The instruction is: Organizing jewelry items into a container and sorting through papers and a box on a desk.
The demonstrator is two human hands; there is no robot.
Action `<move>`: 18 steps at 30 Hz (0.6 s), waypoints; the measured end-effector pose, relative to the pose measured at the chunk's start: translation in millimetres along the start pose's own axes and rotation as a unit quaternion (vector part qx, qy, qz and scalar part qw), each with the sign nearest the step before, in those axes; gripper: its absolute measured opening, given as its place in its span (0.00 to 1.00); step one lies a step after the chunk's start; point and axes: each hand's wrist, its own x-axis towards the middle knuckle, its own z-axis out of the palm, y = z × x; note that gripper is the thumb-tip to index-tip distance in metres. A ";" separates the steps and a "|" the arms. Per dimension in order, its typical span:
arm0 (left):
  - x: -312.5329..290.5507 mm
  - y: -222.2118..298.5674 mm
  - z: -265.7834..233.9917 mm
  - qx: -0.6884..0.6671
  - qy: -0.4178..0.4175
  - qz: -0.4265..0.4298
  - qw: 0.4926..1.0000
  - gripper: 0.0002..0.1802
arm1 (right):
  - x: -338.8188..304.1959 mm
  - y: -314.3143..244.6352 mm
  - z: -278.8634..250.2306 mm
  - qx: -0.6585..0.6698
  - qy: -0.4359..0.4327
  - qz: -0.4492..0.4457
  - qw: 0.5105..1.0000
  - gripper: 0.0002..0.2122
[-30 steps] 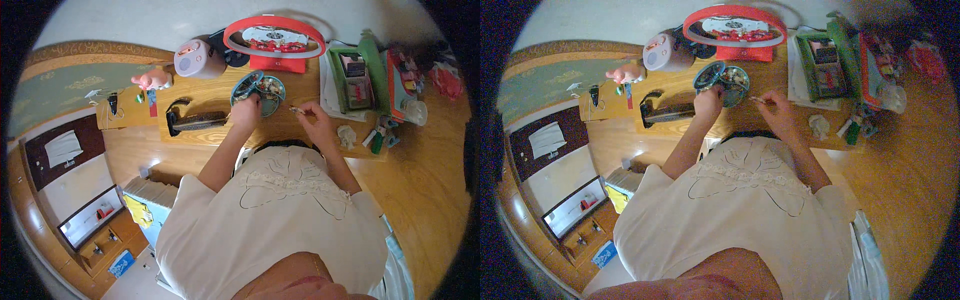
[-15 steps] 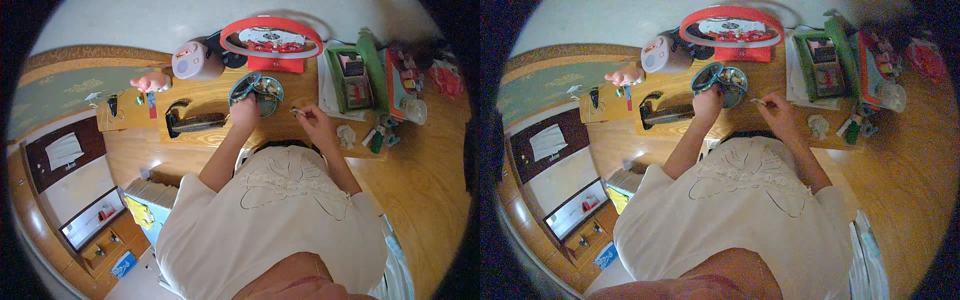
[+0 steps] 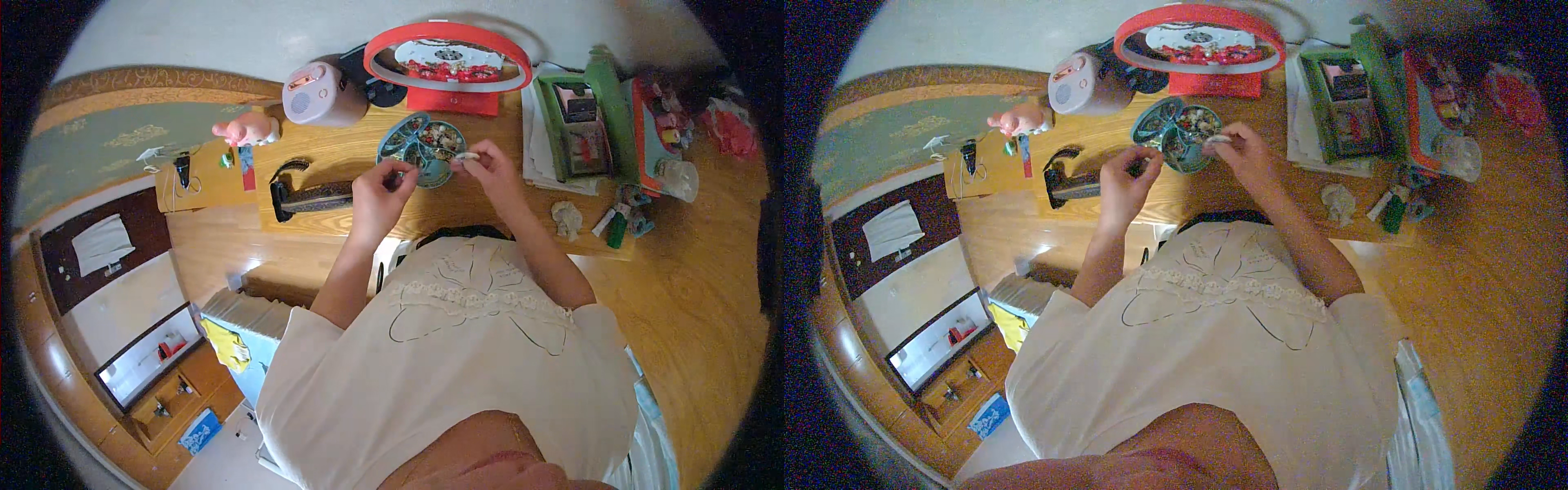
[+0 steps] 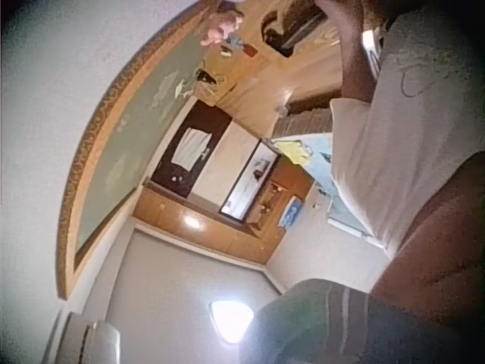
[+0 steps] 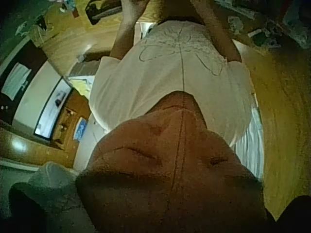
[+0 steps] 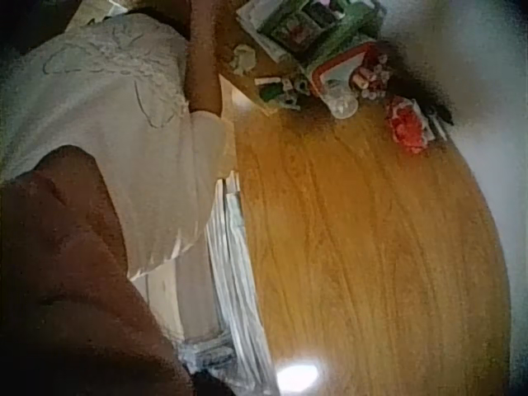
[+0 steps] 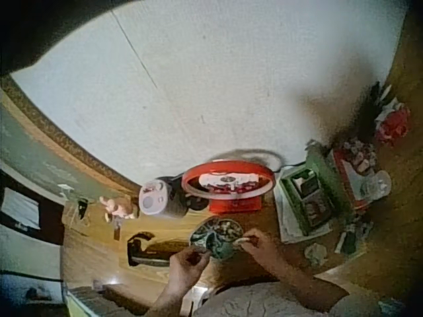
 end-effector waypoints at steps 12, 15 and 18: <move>8.3 23.4 4.1 -0.153 -0.045 -0.026 0.987 0.05 | -5.6 -29.5 27.5 0.102 -0.090 0.123 0.983 0.15; 10.8 13.8 5.5 -0.148 -0.029 -0.019 0.988 0.05 | -14.4 -42.4 30.4 0.021 -0.098 0.108 0.989 0.13; 12.5 10.4 6.7 -0.146 -0.021 -0.021 0.989 0.05 | -18.9 -43.9 32.5 -0.053 -0.119 0.051 0.990 0.12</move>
